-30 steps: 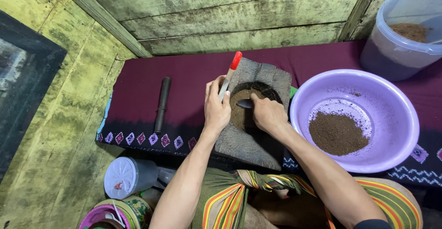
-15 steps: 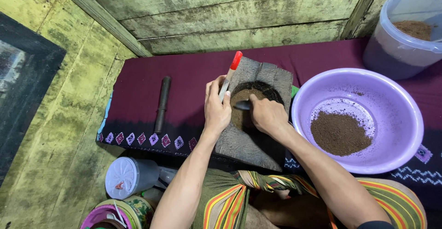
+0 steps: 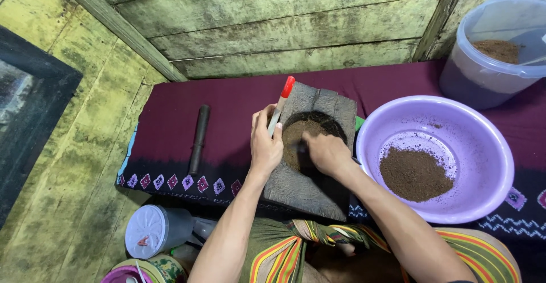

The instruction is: Scooping and brushing ground material from a stone mortar into a plastic bowl

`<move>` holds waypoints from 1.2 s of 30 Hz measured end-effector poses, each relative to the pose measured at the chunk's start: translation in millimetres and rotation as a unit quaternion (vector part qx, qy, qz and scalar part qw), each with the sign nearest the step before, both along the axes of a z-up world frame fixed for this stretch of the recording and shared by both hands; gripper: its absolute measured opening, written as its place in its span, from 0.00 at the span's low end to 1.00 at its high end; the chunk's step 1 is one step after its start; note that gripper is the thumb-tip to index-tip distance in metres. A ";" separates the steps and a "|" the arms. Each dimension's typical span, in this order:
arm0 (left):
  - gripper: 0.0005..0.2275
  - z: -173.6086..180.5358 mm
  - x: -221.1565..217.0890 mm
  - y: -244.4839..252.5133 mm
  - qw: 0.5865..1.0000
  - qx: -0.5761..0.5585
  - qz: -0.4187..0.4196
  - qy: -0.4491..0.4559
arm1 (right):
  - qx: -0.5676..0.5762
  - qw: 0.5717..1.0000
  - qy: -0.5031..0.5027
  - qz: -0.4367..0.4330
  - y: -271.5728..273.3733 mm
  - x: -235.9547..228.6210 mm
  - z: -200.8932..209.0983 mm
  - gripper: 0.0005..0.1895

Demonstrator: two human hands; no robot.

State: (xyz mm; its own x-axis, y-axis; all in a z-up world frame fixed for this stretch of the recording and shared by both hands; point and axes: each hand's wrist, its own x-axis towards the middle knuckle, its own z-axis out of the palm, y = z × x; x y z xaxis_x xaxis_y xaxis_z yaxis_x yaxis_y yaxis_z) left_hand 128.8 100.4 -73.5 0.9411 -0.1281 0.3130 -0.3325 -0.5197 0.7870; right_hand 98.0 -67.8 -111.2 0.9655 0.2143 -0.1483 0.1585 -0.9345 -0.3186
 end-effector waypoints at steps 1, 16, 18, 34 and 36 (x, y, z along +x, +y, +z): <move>0.20 -1.8 1.1 1.1 1.000 -0.001 0.001 -0.001 | -0.001 1.000 -0.001 0.001 1.6 -0.8 -7.4 0.24; 0.20 6.0 -5.8 -2.4 1.000 -0.005 0.002 0.013 | 0.038 0.988 -0.034 -0.144 -6.6 5.5 -7.9 0.19; 0.19 6.0 -4.7 -2.4 1.000 -0.002 0.000 0.012 | 0.031 0.991 0.002 -0.129 -7.3 6.9 -4.2 0.23; 0.20 6.9 -6.6 -3.3 1.000 -0.008 0.002 0.014 | 0.083 0.990 -0.012 -0.109 -12.4 11.7 -25.3 0.20; 0.20 0.5 -2.9 -1.4 1.000 0.006 0.001 -0.007 | 0.076 0.990 -0.020 -0.120 -11.0 15.5 -33.2 0.20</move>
